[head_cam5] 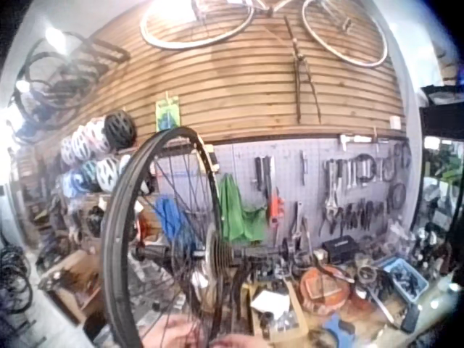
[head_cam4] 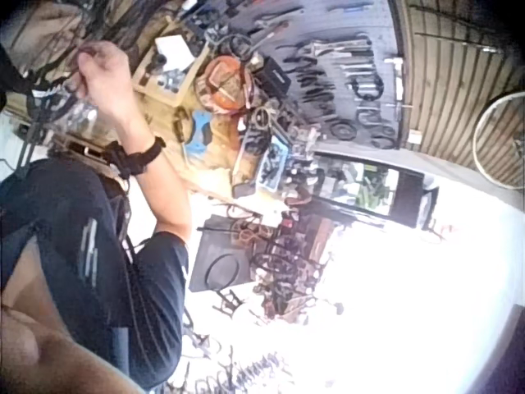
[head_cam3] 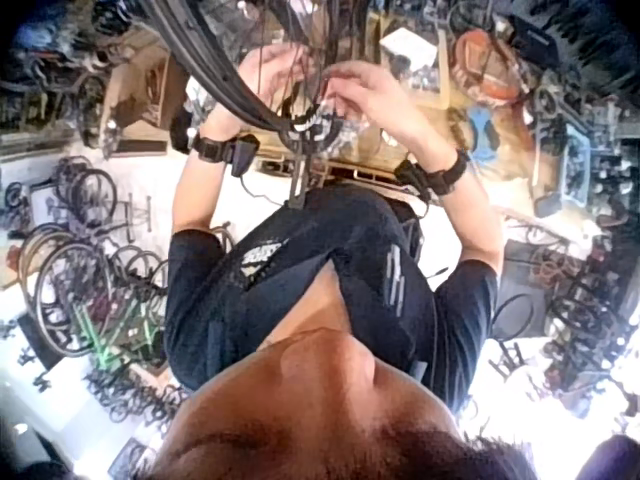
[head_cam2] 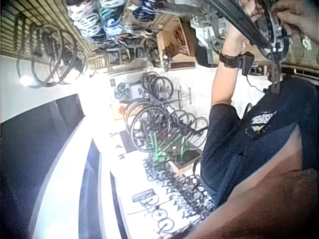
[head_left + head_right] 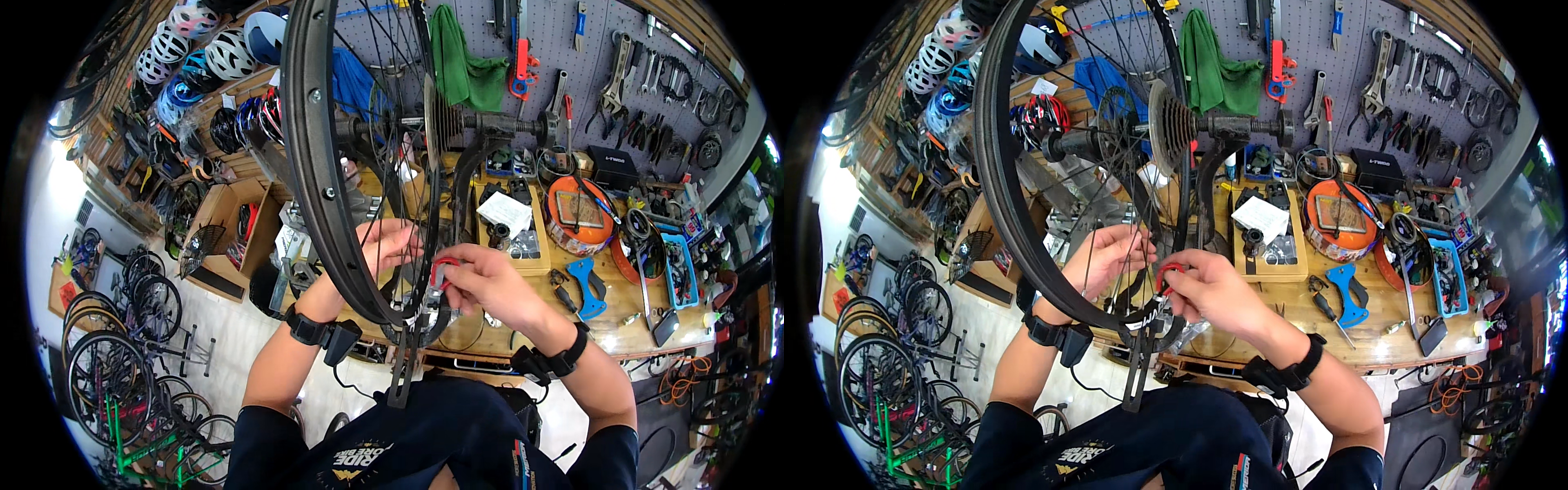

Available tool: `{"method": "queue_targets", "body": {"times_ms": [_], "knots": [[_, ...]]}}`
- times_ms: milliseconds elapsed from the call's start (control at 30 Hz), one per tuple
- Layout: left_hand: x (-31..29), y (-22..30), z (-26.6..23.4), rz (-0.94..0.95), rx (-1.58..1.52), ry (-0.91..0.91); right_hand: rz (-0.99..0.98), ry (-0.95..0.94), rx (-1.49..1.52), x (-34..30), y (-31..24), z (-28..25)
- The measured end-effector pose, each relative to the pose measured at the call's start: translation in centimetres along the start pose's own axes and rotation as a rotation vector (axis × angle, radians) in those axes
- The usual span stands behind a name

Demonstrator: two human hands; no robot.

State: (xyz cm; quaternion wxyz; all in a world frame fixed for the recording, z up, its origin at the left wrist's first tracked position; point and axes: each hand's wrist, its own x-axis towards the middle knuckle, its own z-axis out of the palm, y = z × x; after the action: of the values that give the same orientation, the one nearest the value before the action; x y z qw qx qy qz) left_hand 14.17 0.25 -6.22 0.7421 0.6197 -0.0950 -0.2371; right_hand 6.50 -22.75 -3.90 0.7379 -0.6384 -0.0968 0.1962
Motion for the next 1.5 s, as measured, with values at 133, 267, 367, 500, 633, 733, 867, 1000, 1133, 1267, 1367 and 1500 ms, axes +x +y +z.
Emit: {"method": "queue_targets", "body": {"times_ms": [133,267,367,500,633,733,867,1000,1133,1267,1367,1500], "knots": [[-0.1,0.2,0.0,-0.007,0.027,-0.043,0.044,-0.079,-0.025,1.1,-0.5,2.0],[0.1,-0.6,-0.4,0.037,0.016,-0.076,0.098,-0.123,-0.019,1.7,-0.5,2.5],[0.1,-0.8,-0.2,0.048,0.010,-0.071,0.107,-0.073,0.013,2.0,0.1,2.6],[0.2,-0.9,-0.4,0.050,0.019,-0.084,0.090,0.017,-0.071,2.1,-0.5,2.6],[0.3,-0.9,-0.6,0.064,0.053,-0.090,0.089,-0.030,-0.059,2.3,0.5,2.9],[0.2,-0.3,-0.2,0.037,0.061,-0.066,0.063,-0.063,-0.092,2.9,1.1,2.5],[0.1,-0.8,-0.4,0.049,0.070,-0.058,0.015,-0.118,-0.100,3.5,1.6,2.1],[0.0,-0.3,-0.4,0.077,0.142,-0.067,-0.031,-0.071,-0.214,3.3,0.8,3.1],[0.1,-0.7,-0.2,0.111,0.162,-0.072,-0.146,0.038,-0.432,3.1,1.6,4.0],[-0.1,-0.9,-0.6,0.125,0.178,-0.068,0.050,-0.157,-0.054,3.6,0.7,2.8],[-0.2,-0.5,-0.4,0.079,0.222,-0.070,0.059,-0.232,-0.064,4.6,1.2,2.0],[-0.2,-0.5,-0.1,0.107,0.283,-0.061,-0.015,-0.144,-0.229,5.6,2.5,2.2]]}}
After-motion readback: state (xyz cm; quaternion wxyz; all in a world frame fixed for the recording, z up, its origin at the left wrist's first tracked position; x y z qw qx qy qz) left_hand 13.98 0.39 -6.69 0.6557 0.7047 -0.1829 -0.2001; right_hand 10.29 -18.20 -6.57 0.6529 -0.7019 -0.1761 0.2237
